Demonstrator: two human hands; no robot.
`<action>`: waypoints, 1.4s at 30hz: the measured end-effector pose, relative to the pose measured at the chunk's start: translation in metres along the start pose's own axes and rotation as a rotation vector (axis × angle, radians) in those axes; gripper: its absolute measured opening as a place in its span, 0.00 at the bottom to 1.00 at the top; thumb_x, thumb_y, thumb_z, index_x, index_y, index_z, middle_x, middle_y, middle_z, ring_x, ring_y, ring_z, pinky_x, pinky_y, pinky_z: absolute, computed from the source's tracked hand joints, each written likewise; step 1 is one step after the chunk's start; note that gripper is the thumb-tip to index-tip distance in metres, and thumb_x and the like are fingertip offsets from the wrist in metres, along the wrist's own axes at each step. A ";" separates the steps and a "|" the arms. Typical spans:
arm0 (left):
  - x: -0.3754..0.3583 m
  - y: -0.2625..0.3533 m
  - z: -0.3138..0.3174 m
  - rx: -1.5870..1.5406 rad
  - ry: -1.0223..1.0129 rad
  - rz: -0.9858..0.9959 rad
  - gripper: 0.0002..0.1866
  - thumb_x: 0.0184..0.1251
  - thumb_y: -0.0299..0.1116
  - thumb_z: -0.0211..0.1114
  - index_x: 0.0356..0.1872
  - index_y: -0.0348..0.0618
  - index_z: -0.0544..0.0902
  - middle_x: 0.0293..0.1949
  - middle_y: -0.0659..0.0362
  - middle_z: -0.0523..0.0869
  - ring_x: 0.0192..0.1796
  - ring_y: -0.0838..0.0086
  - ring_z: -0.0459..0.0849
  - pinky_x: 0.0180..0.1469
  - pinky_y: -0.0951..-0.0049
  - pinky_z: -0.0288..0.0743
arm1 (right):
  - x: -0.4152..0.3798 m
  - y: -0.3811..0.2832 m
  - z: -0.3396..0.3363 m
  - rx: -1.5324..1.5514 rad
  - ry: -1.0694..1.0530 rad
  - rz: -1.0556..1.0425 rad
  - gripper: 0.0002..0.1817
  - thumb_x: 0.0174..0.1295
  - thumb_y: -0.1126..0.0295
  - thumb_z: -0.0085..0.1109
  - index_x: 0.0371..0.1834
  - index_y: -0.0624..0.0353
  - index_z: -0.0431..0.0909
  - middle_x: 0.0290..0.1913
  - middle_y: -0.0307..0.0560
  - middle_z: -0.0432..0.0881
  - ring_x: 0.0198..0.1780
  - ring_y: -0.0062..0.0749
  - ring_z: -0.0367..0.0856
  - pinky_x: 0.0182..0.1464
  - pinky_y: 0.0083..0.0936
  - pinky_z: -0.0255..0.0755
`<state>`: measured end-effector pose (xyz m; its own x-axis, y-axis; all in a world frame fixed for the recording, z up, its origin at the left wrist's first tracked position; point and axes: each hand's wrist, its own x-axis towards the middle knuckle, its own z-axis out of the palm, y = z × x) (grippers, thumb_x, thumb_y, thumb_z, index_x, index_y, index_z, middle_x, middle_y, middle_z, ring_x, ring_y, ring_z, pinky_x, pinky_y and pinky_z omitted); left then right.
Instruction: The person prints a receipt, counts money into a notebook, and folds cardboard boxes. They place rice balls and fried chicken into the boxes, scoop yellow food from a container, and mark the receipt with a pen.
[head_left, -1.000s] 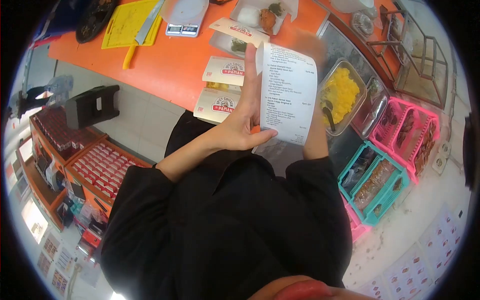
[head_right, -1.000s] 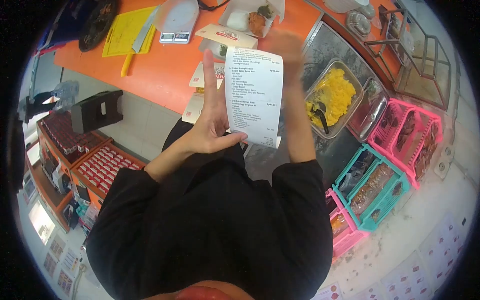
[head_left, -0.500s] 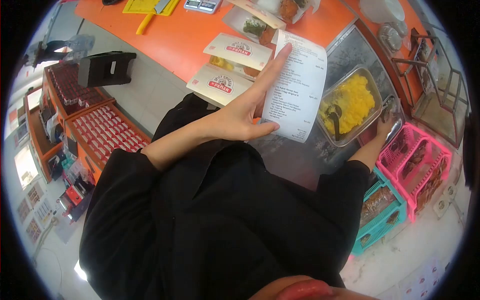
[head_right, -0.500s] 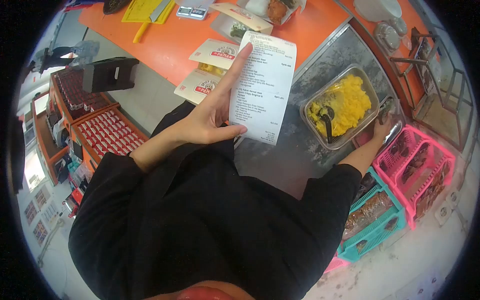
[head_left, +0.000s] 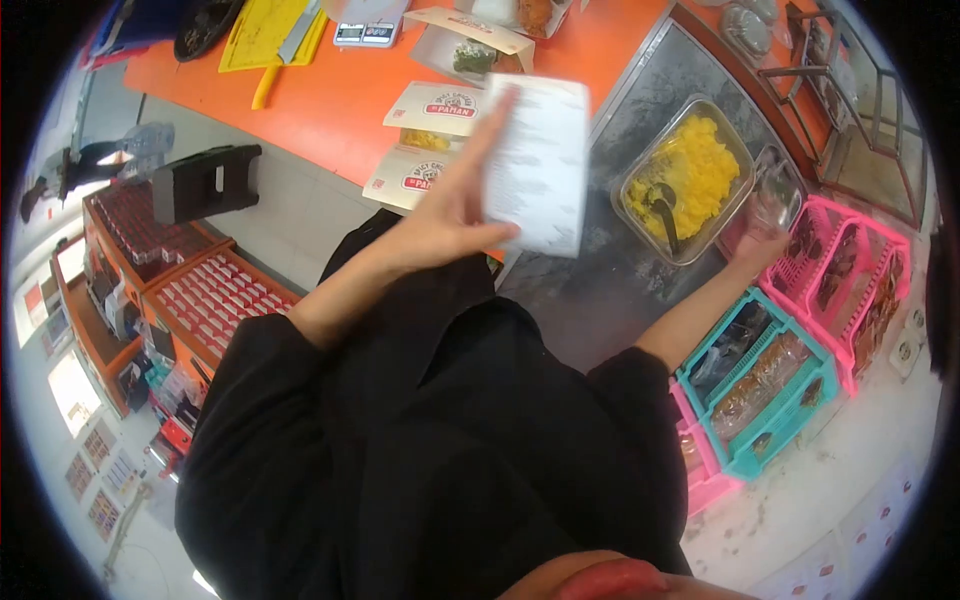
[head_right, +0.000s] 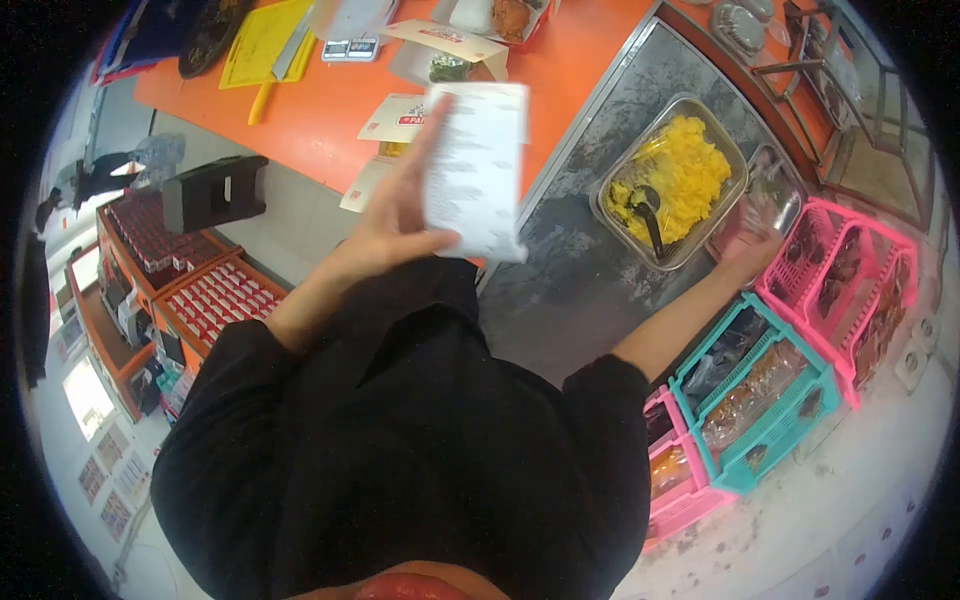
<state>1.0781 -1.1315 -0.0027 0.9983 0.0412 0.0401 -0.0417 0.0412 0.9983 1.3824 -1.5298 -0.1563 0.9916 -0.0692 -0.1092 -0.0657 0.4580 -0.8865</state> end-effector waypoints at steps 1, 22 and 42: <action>-0.004 -0.001 -0.019 -0.067 0.121 -0.004 0.58 0.43 0.17 0.65 0.77 0.42 0.40 0.78 0.50 0.42 0.79 0.61 0.38 0.76 0.59 0.40 | -0.025 0.000 0.023 0.072 -0.109 0.130 0.16 0.60 0.69 0.51 0.49 0.63 0.75 0.52 0.58 0.79 0.53 0.48 0.80 0.54 0.50 0.79; -0.007 0.031 -0.150 -0.202 0.570 0.053 0.57 0.40 0.13 0.60 0.77 0.42 0.43 0.74 0.42 0.53 0.76 0.50 0.53 0.75 0.53 0.48 | -0.098 0.027 0.091 -0.947 -0.373 0.406 0.10 0.59 0.72 0.53 0.39 0.54 0.84 0.21 0.37 0.77 0.19 0.16 0.72 0.18 0.18 0.61; 0.008 0.001 -0.111 -0.017 0.251 0.004 0.51 0.44 0.23 0.62 0.76 0.43 0.51 0.74 0.46 0.55 0.75 0.48 0.54 0.74 0.47 0.47 | -0.165 -0.099 0.004 -1.409 0.845 -0.938 0.07 0.54 0.72 0.58 0.35 0.59 0.79 0.35 0.55 0.78 0.41 0.54 0.76 0.45 0.44 0.70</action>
<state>1.0813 -1.0200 -0.0059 0.9572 0.2877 0.0300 -0.0484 0.0570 0.9972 1.2254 -1.5603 -0.0484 0.4775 -0.3894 0.7876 -0.0752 -0.9113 -0.4049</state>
